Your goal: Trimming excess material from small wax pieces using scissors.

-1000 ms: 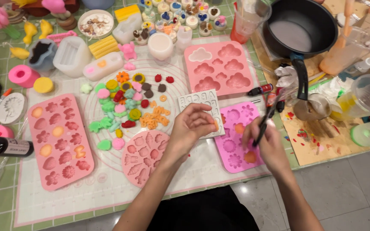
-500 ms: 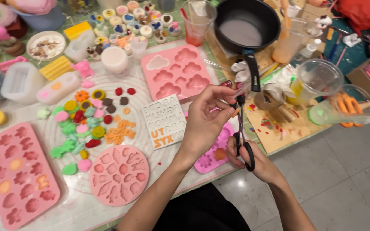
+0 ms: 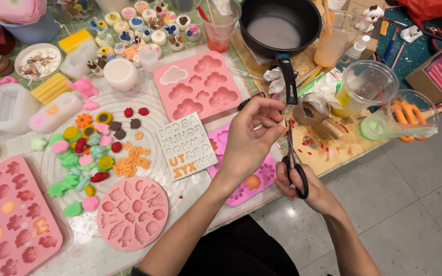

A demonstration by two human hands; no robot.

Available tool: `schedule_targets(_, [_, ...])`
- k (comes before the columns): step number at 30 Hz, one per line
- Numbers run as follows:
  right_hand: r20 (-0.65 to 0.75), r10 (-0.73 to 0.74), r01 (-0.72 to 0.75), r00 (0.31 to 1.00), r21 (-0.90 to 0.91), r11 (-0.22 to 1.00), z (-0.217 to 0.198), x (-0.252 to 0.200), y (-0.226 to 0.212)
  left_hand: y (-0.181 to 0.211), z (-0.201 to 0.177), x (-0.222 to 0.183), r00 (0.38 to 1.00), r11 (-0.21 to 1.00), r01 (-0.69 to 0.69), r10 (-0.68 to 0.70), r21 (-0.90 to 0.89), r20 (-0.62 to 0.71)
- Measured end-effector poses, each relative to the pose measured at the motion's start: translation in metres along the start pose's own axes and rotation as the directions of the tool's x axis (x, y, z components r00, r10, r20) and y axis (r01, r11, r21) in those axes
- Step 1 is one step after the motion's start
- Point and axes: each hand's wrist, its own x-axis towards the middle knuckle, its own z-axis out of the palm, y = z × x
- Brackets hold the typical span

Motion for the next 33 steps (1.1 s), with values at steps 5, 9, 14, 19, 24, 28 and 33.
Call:
schedule_targets(5, [0.001,0.001,-0.001,1.000,0.055,0.998,-0.013,-0.007,0.013,-0.002,0.002,0.004,1.000,1.000,0.016,-0.016,0.016,0.007])
schedule_targets(9, [-0.019,0.018,-0.017,1.000,0.037,0.999,-0.023,-0.012,0.020,-0.005,0.004,0.009,1.000,0.999,0.020,-0.020,0.038,0.012])
schedule_targets(14, [-0.015,0.023,-0.023,1.000,0.037,0.999,-0.035,-0.020,0.025,-0.007,0.011,0.016,0.999,0.999,0.025,-0.026,0.047,0.029])
schedule_targets(19, [-0.059,0.091,-0.093,0.994,-0.046,0.995,-0.037,-0.022,0.017,-0.010,0.013,0.018,1.000,0.994,0.017,-0.019,0.105,0.016])
schedule_targets(24, [-0.135,-0.032,0.038,0.990,0.044,0.998,-0.035,-0.015,0.007,-0.017,-0.003,0.014,0.999,0.993,0.042,-0.041,0.112,-0.011])
schedule_targets(28, [-0.298,0.168,-0.193,0.940,-0.055,0.980,-0.039,-0.004,0.021,-0.009,-0.052,-0.002,0.998,0.988,0.002,0.009,0.156,-0.069])
schedule_targets(33, [-0.212,0.139,-0.167,0.967,-0.119,0.979,-0.026,0.023,0.018,0.048,-0.141,-0.047,0.934,0.825,0.024,0.182,0.565,-0.306])
